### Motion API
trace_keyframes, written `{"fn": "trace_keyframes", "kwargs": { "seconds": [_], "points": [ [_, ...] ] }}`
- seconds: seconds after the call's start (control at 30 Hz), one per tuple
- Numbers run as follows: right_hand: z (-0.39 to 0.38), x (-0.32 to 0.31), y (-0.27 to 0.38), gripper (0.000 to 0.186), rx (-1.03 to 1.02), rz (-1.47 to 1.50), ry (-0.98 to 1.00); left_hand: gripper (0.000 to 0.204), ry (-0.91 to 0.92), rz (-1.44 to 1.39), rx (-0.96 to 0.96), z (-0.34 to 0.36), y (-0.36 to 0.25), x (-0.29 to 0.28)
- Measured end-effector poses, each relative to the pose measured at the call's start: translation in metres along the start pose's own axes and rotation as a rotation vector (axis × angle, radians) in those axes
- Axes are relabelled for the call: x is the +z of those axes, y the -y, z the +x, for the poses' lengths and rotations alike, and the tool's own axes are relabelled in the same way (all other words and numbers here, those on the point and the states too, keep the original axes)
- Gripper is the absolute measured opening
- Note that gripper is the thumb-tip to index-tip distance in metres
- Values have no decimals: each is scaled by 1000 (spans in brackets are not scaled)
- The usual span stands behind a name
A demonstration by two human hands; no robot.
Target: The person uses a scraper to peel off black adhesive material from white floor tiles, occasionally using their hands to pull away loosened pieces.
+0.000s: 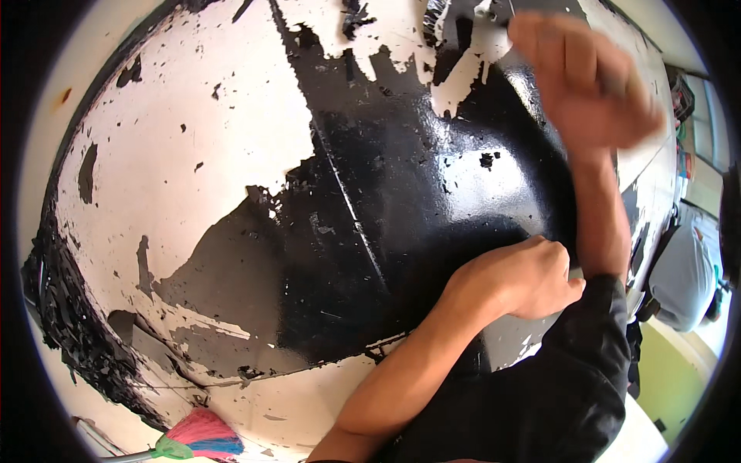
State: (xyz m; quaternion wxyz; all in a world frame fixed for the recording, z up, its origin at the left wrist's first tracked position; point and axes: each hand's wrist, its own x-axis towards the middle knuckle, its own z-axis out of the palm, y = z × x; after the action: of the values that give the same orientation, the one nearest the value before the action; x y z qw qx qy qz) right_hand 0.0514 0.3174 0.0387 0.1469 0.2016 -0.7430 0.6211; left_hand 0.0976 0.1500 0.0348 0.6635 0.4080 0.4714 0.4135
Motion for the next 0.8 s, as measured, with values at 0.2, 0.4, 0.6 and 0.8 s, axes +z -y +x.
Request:
{"fn": "trace_keyframes", "kwargs": {
  "seconds": [0.2, 0.4, 0.6, 0.8],
  "points": [
    [22, -38, -13, 51, -250, -63, -307, 47, 91, -21, -80, -1, -9, -10],
    [-11, 26, 82, 55, 131, -16, -12, 44, 92, 19, 38, 14, -5, 5],
    [-4, 94, 48, 54, 1, 116, -23, 44, -121, 201, 220, -4, 20, 12],
    [-18, 68, 43, 44, -22, -209, 3, 44, -117, 435, 344, 8, 15, 13]
  ]
}}
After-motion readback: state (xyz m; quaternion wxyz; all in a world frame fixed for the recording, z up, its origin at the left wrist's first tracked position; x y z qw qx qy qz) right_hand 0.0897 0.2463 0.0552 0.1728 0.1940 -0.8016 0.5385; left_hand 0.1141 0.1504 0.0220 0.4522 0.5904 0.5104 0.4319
